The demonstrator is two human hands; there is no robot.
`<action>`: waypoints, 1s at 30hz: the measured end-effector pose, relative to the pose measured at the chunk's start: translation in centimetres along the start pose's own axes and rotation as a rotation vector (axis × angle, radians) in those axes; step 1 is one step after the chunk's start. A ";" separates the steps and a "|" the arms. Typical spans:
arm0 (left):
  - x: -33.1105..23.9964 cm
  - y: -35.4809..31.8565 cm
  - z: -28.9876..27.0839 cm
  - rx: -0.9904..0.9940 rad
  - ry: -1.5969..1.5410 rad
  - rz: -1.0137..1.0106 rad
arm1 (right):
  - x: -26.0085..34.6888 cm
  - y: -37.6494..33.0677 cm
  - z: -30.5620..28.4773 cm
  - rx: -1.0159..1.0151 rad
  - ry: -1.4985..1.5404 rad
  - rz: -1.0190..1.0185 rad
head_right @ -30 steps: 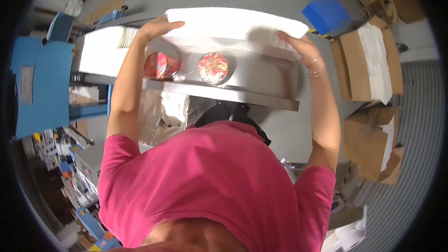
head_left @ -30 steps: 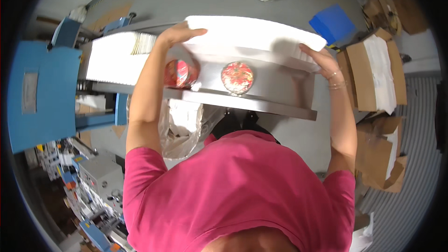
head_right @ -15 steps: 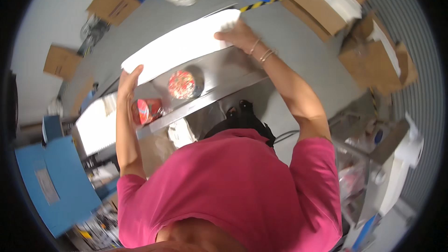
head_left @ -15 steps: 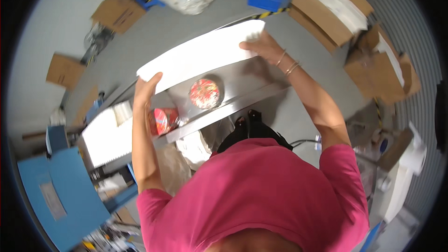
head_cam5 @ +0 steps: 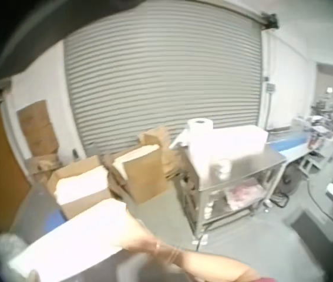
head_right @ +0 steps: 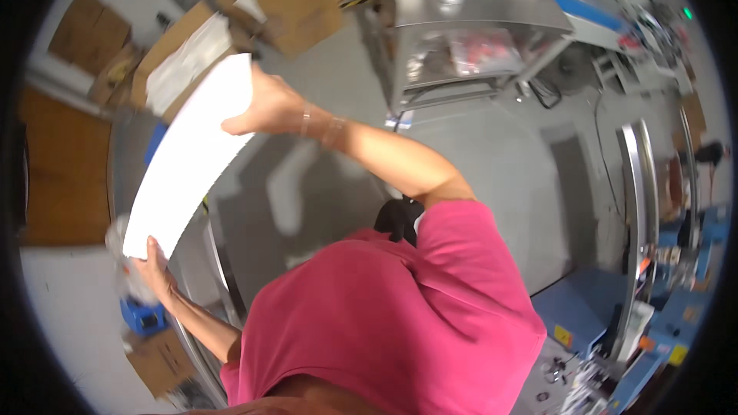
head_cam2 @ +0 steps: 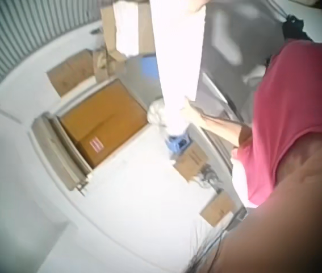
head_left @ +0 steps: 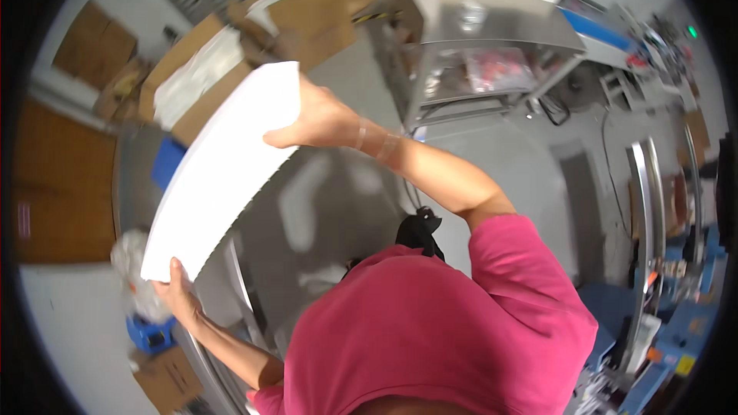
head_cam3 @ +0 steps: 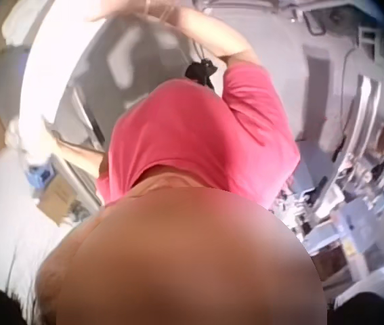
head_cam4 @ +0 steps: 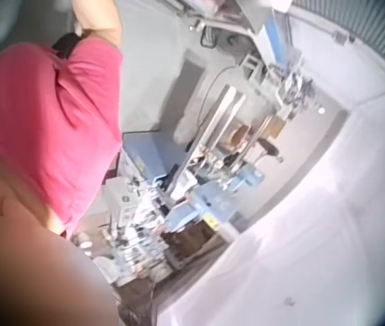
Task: Arranging and stacking folded paper products onto a conveyor belt for packaging.
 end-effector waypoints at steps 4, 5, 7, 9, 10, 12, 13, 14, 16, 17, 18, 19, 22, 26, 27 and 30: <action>1.9 -0.8 18.9 0.374 -0.074 -0.045 | -3.5 -9.3 -15.0 -0.385 -0.202 0.107; 1.6 -2.2 23.9 0.433 -0.080 -0.065 | -3.5 -12.0 -18.2 -0.457 -0.236 0.135; 1.8 -4.2 33.0 0.618 -0.019 -0.110 | -4.7 -17.0 -24.2 -0.515 -0.247 0.124; 2.1 -7.5 42.1 0.774 -0.156 -0.122 | -6.3 -22.3 -29.2 -0.721 -0.169 0.165; 1.9 -9.3 46.1 0.834 -0.125 -0.179 | -6.9 -24.8 -31.4 -0.790 -0.178 0.199; 1.1 -12.8 53.2 0.952 -0.123 -0.212 | -8.4 -29.6 -35.2 -0.925 -0.169 0.273; 1.0 -14.3 56.3 1.009 -0.159 -0.190 | -9.2 -31.6 -36.9 -0.989 -0.156 0.313; 1.3 -15.5 59.6 1.070 -0.169 -0.174 | -9.2 -33.1 -38.5 -1.050 -0.163 0.269; 2.2 -17.2 65.0 1.162 -0.187 -0.170 | -9.7 -34.9 -40.9 -1.098 -0.118 0.316; 2.1 -18.1 67.6 1.179 -0.190 -0.171 | -10.2 -36.0 -42.4 -1.138 -0.075 0.364; 2.0 -19.0 70.1 1.215 -0.150 -0.172 | -11.2 -37.0 -44.1 -1.160 -0.047 0.464; 2.1 -19.7 72.3 1.248 -0.110 -0.173 | -12.0 -37.2 -45.7 -1.173 -0.052 0.468; 3.5 -20.7 79.4 1.287 -0.176 -0.215 | -14.5 -36.6 -52.0 -1.153 -0.079 0.414; 6.8 -19.2 86.7 1.214 -0.195 -0.260 | -18.7 -32.6 -61.0 -1.042 -0.128 0.348; 7.0 -19.5 88.4 1.175 -0.150 -0.285 | -19.9 -31.9 -63.6 -1.008 -0.097 0.322; 6.5 -19.1 92.3 1.118 -0.025 -0.363 | -23.6 -28.7 -70.7 -0.850 -0.015 0.337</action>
Point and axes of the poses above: each hand's wrist, its own y-axis towards the middle knuckle, its own z-axis out of the palm, x = y × z, the point moved 4 cm from there along y, towards the middle knuckle, and after that the axes turned 8 degrees about -y, right-handed, at the moved point
